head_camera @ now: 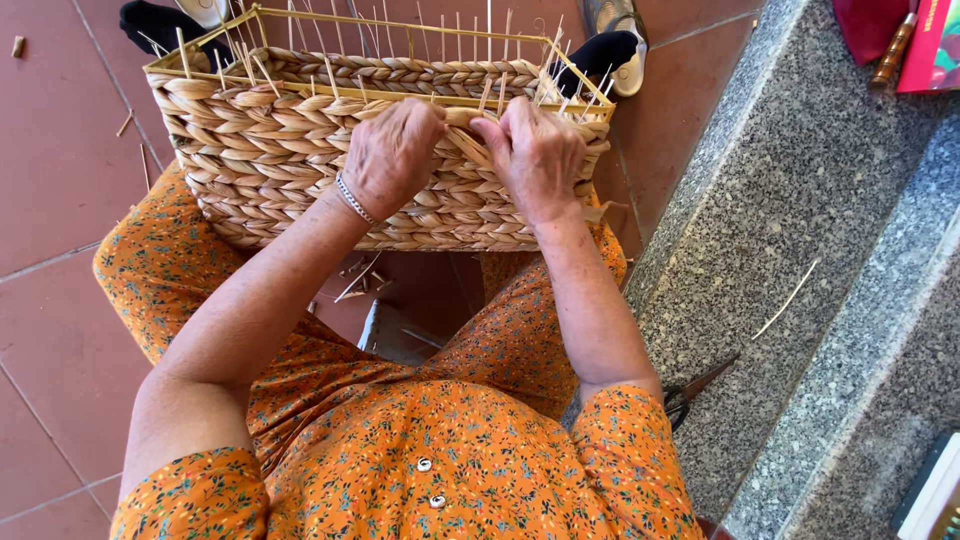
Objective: The person sits on the floor weaving a water hyacinth basket, folding and tucking strands over the rim frame. They use scissors to trim excess strands, gather and select new strands from a pile on the floor, and press the woven rim into place along the bamboo frame.
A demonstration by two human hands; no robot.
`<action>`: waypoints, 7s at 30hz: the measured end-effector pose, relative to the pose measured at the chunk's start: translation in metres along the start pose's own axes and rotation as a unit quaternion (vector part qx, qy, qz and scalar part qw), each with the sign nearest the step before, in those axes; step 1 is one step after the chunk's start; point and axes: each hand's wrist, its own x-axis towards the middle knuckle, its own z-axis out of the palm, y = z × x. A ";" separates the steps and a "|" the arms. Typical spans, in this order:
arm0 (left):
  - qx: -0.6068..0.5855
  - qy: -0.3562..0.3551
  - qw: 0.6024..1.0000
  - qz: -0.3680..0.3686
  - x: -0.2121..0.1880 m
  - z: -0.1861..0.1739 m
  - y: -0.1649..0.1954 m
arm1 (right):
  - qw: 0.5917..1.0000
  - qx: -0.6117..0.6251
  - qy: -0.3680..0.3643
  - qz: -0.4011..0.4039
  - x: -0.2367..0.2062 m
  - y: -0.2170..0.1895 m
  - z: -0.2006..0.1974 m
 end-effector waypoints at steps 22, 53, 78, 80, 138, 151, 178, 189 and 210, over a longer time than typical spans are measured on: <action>0.214 -0.062 0.975 0.006 0.027 0.044 0.003 | 0.998 -0.022 -0.004 -0.063 -0.043 -0.017 -0.039; -0.128 0.033 0.986 -0.103 0.022 0.015 0.013 | 0.967 0.231 -0.026 0.105 -0.002 0.001 0.011; 0.028 0.040 0.996 0.071 0.011 0.022 0.023 | 0.981 -0.170 0.072 -0.063 0.006 0.000 -0.041; 0.032 0.026 0.997 0.070 0.008 0.020 0.024 | 0.984 -0.155 0.072 -0.046 0.006 0.000 -0.034; -0.021 0.011 1.000 -0.016 0.034 0.042 0.043 | 0.999 0.028 -0.028 0.031 -0.003 0.032 -0.072; -0.015 -0.035 0.999 -0.037 0.029 0.047 0.021 | 1.000 -0.009 0.016 0.015 -0.009 0.036 -0.036; 0.136 -0.144 0.979 -0.044 0.065 0.071 0.019 | 0.998 -0.066 -0.004 0.005 -0.072 0.054 -0.083; -0.077 -0.058 0.995 -0.040 0.067 0.060 0.039 | 0.979 0.098 -0.096 0.152 -0.041 0.048 -0.124; -0.071 0.001 0.997 -0.014 0.053 0.061 0.047 | 0.990 -0.107 0.071 -0.058 -0.003 0.072 -0.077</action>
